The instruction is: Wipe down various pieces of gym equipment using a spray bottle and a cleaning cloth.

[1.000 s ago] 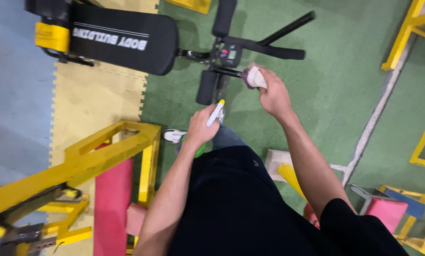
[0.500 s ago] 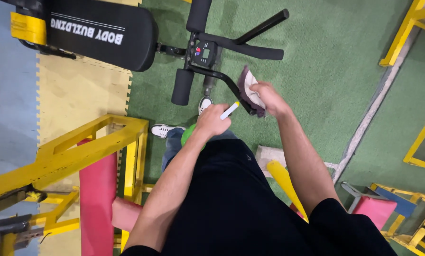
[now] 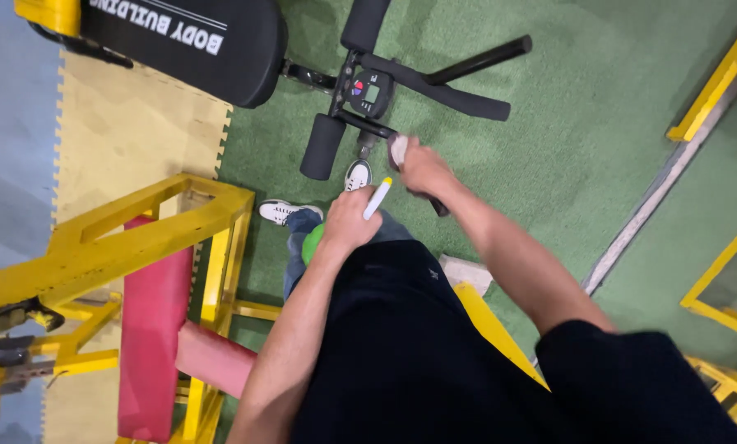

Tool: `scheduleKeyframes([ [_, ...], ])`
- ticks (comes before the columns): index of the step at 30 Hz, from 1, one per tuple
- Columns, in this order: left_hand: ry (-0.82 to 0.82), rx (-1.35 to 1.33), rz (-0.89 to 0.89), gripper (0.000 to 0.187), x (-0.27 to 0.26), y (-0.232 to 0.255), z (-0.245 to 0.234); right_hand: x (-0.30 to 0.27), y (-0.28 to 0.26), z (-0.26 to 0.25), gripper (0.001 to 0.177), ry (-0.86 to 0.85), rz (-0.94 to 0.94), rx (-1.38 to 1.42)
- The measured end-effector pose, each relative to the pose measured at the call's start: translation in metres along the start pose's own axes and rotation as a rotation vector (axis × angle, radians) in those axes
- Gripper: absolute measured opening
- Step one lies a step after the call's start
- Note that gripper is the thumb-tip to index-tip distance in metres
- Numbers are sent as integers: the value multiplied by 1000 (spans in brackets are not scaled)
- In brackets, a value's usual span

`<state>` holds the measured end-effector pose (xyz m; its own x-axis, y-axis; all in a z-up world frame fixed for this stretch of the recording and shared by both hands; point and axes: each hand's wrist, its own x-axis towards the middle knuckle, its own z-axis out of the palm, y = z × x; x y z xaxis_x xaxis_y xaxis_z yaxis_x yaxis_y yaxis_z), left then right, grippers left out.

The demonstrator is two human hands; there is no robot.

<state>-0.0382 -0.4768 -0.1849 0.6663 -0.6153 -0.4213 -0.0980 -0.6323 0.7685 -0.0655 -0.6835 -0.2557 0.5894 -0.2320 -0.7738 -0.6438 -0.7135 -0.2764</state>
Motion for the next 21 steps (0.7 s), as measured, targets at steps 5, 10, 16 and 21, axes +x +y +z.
scheduleKeyframes([
  [5, 105, -39, -32, 39, -7, -1, -6, 70, -2, 6, 47, 16, -64, -66],
  [10, 141, -87, -43, 40, -7, 0, -8, 80, -13, 12, 35, 14, -298, -51],
  [16, 24, -52, -46, 34, 3, -7, -8, -15, -11, 7, 45, 72, -2, -284],
  [21, 37, -80, 37, 38, 18, -19, -12, -69, -18, 2, 52, 88, 74, -382],
])
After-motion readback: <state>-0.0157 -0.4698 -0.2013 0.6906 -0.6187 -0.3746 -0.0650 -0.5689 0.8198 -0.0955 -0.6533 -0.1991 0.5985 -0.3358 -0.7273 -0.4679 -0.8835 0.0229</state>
